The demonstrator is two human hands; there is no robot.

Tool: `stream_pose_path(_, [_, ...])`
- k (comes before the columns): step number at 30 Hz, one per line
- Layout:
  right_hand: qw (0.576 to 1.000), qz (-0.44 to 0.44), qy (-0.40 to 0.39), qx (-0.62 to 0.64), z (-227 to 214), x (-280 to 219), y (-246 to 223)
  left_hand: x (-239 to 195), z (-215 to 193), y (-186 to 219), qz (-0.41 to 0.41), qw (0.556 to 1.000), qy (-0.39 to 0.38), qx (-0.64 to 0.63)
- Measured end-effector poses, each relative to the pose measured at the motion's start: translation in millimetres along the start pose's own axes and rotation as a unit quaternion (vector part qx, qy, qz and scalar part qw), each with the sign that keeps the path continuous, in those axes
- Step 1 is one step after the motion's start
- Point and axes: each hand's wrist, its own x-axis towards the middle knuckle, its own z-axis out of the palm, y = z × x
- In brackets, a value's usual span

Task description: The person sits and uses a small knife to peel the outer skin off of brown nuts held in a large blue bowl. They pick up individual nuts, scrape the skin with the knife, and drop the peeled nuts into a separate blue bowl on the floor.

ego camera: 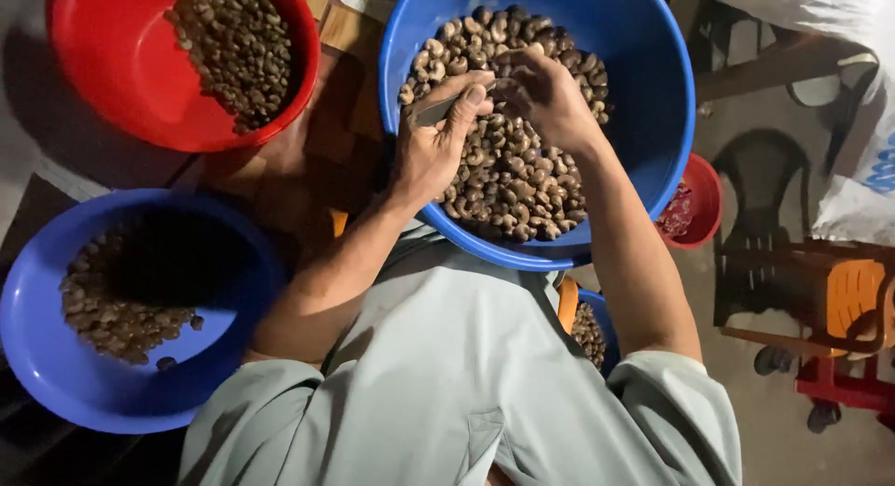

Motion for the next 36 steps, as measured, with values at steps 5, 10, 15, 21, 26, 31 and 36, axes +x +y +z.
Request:
stream_pose_path(5, [0.99, 0.014, -0.002, 0.142, 2, -34, -28, 1, -1, 8, 0.041, 0.998, -0.029, 0.022])
stream_pose_path(10, [0.98, -0.002, -0.013, 0.198, 5, -48, -40, 2, -1, 4, 0.085, 0.994, -0.06, 0.039])
stream_pose_path(15, [0.976, -0.015, 0.002, 0.219, 5, -49, -38, 4, 0, 11, 0.085, 0.992, -0.09, 0.027])
stream_pose_path(21, [0.974, -0.109, -0.016, 0.196, 3, -45, -19, 6, -5, 0, 0.061, 0.991, -0.118, -0.018])
stream_pose_path(26, [0.974, -0.12, -0.01, 0.19, 5, -44, -13, 7, -5, -1, 0.065, 0.991, -0.116, -0.015])
stream_pose_path(31, [0.975, -0.125, -0.021, 0.184, 6, -46, -16, 4, -1, 4, 0.092, 0.991, -0.095, 0.018])
stream_pose_path(36, [0.98, -0.067, -0.012, 0.188, 5, -48, -27, 5, -1, 8, 0.088, 0.991, -0.092, 0.047])
